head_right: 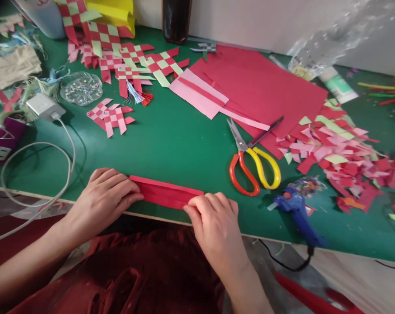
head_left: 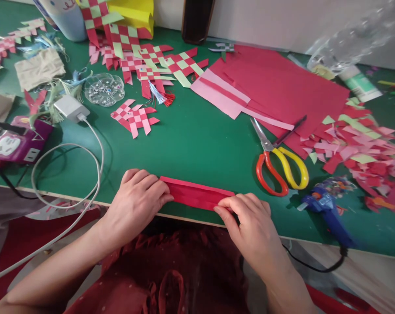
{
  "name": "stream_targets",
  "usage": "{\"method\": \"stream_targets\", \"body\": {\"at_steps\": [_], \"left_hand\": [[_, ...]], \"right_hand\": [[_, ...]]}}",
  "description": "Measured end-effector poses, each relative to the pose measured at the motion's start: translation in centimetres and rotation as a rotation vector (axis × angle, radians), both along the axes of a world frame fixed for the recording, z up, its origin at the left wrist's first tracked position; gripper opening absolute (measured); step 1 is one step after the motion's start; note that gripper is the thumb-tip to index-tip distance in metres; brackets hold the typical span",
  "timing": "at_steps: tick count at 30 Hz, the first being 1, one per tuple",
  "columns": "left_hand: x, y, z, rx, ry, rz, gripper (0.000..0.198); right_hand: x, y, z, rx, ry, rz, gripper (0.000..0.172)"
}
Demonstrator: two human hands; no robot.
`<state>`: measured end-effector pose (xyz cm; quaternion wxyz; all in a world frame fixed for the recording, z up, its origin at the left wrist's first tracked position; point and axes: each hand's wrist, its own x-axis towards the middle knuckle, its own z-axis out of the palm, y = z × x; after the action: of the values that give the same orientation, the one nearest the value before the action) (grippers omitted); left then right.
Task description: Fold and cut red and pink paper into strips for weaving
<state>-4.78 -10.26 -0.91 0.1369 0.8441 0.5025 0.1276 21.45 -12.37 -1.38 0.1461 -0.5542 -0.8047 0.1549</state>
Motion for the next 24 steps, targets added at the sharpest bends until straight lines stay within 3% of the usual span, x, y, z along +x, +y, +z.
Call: {"method": "stream_targets", "body": {"at_steps": [12, 17, 20, 24], "left_hand": [[0.1, 0.0, -0.1, -0.018, 0.040, 0.005, 0.014], [0.3, -1.2, -0.5, 0.226, 0.031, 0.018, 0.016], [0.9, -2.6, -0.5, 0.374, -0.054, -0.111, 0.023], [2.5, -3.8, -0.7, 0.334, -0.082, -0.404, 0.031]], "right_hand": [[-0.1, -0.3, -0.3, 0.026, 0.001, -0.043, 0.023], [-0.1, -0.2, -0.5, 0.049, -0.009, -0.051, 0.024], [0.0, -0.1, -0.5, 0.033, -0.033, -0.033, 0.023], [0.0, 0.0, -0.5, 0.038, -0.039, -0.021, 0.024]]}}
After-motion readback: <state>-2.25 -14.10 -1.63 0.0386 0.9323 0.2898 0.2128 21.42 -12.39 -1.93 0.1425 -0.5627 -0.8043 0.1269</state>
